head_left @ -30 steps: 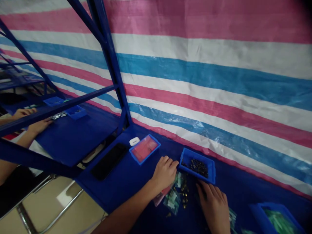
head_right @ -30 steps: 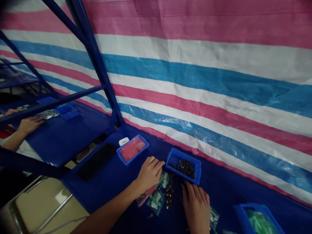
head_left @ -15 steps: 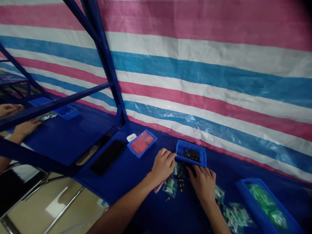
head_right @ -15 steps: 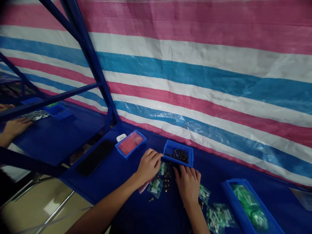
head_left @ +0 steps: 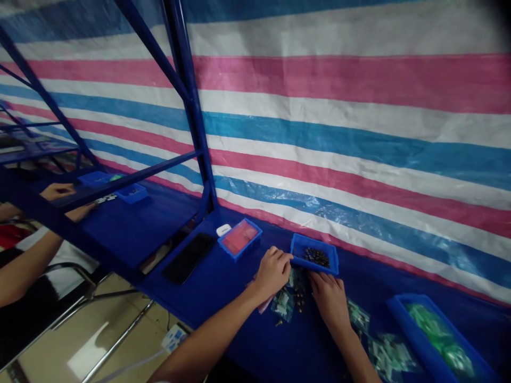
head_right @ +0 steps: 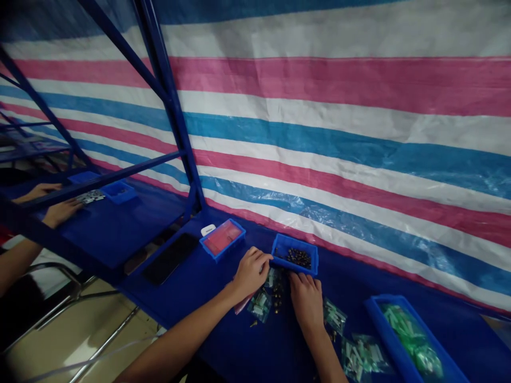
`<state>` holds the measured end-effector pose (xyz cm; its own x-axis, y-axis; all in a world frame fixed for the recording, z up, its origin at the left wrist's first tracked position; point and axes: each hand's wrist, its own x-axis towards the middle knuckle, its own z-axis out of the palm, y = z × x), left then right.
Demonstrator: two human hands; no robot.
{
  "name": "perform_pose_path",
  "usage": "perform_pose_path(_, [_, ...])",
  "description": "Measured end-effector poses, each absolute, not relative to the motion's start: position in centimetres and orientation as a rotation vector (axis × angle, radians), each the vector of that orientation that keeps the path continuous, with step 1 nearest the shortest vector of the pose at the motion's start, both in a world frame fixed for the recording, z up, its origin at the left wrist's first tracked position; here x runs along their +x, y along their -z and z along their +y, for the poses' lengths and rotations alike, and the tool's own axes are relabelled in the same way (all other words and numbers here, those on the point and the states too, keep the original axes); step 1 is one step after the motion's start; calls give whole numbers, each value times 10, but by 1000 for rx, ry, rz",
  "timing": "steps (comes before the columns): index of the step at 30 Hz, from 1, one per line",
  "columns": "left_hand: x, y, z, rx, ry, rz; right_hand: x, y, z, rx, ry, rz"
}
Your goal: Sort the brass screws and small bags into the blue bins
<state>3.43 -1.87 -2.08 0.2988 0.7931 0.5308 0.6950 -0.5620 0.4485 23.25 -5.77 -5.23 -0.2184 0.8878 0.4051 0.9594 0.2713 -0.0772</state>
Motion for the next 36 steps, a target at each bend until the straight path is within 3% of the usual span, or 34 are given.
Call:
perform_pose_path(16, [35, 20, -21, 2529, -1018, 1218, 233, 74, -60, -1483, 83, -2117])
perform_pose_path(27, [32, 1, -30, 2506, -908, 795, 221, 34, -84, -1303, -756, -1759])
perform_pose_path(36, [40, 14, -29, 2425, -952, 761, 218, 25, -79, -1309, -1043, -1555])
